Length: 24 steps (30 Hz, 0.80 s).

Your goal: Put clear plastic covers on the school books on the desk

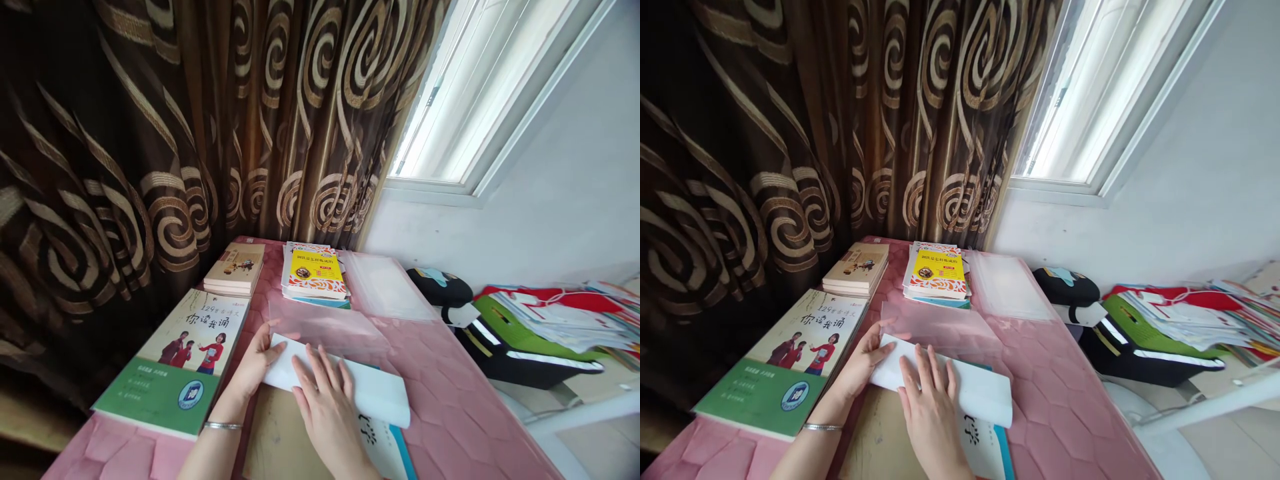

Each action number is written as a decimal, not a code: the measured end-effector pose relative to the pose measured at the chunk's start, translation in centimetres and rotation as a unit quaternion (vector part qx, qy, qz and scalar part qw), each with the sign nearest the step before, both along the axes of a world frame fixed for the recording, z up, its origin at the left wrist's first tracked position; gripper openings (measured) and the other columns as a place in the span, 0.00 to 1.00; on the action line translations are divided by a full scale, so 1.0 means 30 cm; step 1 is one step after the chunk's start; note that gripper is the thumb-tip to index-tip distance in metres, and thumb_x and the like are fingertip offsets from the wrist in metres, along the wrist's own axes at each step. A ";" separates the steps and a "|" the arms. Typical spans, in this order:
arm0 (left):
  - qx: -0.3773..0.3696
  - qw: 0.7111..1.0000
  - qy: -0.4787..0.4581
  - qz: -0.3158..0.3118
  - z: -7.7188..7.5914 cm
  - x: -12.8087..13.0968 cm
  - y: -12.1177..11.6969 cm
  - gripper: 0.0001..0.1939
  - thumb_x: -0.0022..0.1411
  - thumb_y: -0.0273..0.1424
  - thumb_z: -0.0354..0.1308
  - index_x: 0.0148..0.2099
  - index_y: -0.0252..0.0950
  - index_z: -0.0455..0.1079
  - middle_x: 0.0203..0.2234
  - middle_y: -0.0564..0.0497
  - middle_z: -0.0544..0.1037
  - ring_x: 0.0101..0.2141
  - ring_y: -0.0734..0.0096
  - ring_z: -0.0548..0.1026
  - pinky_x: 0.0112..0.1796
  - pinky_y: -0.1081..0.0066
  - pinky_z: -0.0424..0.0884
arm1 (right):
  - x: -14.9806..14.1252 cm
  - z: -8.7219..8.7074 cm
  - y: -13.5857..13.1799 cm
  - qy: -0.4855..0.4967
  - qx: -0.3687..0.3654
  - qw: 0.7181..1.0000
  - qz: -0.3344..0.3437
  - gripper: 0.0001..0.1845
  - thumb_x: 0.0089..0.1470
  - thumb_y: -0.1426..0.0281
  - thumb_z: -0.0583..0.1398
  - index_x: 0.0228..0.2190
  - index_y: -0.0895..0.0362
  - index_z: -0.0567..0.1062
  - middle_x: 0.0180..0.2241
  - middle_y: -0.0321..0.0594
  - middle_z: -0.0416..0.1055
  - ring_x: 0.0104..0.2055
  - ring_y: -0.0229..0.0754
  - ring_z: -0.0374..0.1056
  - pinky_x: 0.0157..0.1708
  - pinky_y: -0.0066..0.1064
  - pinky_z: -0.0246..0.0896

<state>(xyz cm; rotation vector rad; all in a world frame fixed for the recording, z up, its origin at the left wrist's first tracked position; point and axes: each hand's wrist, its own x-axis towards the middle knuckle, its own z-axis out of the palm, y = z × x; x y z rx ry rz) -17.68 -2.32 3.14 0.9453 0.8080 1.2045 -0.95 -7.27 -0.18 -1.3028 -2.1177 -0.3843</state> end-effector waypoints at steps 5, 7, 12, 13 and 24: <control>0.014 0.999 0.036 -0.022 -0.008 -0.001 0.003 0.36 0.52 0.39 0.67 0.59 0.38 0.58 0.42 0.43 0.80 0.37 0.59 0.78 0.36 0.65 0.73 | 0.002 0.009 -0.001 -0.011 -0.014 1.000 0.006 0.20 0.63 0.65 0.54 0.57 0.44 0.68 0.62 0.39 0.61 0.63 0.52 0.56 0.60 0.50 0.42; 0.024 0.998 0.064 -0.005 -0.007 -0.001 0.002 0.34 0.53 0.39 0.66 0.58 0.37 0.59 0.39 0.45 0.79 0.34 0.63 0.77 0.33 0.68 0.72 | 0.004 0.017 0.000 -0.015 -0.018 1.000 0.011 0.20 0.63 0.65 0.53 0.56 0.45 0.69 0.62 0.39 0.61 0.63 0.52 0.55 0.59 0.50 0.43; 0.039 0.989 0.129 0.056 -0.009 0.004 0.007 0.29 0.52 0.39 0.65 0.54 0.36 0.65 0.38 0.49 0.77 0.27 0.73 0.72 0.27 0.75 0.68 | 0.056 0.068 0.004 -0.002 -0.043 0.999 0.024 0.15 0.62 0.66 0.54 0.49 0.45 0.74 0.58 0.36 0.66 0.63 0.51 0.54 0.56 0.45 0.49; 0.037 0.988 0.133 0.064 -0.010 0.005 0.009 0.28 0.51 0.39 0.65 0.53 0.37 0.65 0.38 0.49 0.77 0.28 0.73 0.72 0.28 0.74 0.68 | 0.081 0.080 0.008 0.006 -0.051 0.998 0.019 0.14 0.62 0.67 0.54 0.46 0.46 0.75 0.56 0.37 0.68 0.61 0.50 0.56 0.55 0.44 0.51; 0.045 0.981 0.144 0.121 -0.024 0.003 0.030 0.28 0.47 0.42 0.67 0.50 0.37 0.69 0.40 0.48 0.78 0.39 0.66 0.75 0.38 0.73 0.70 | 0.405 -0.007 0.126 0.393 -0.112 0.905 -0.119 0.31 0.51 0.51 0.61 0.52 0.54 0.69 0.52 0.48 0.69 0.54 0.53 0.64 0.50 0.44 0.63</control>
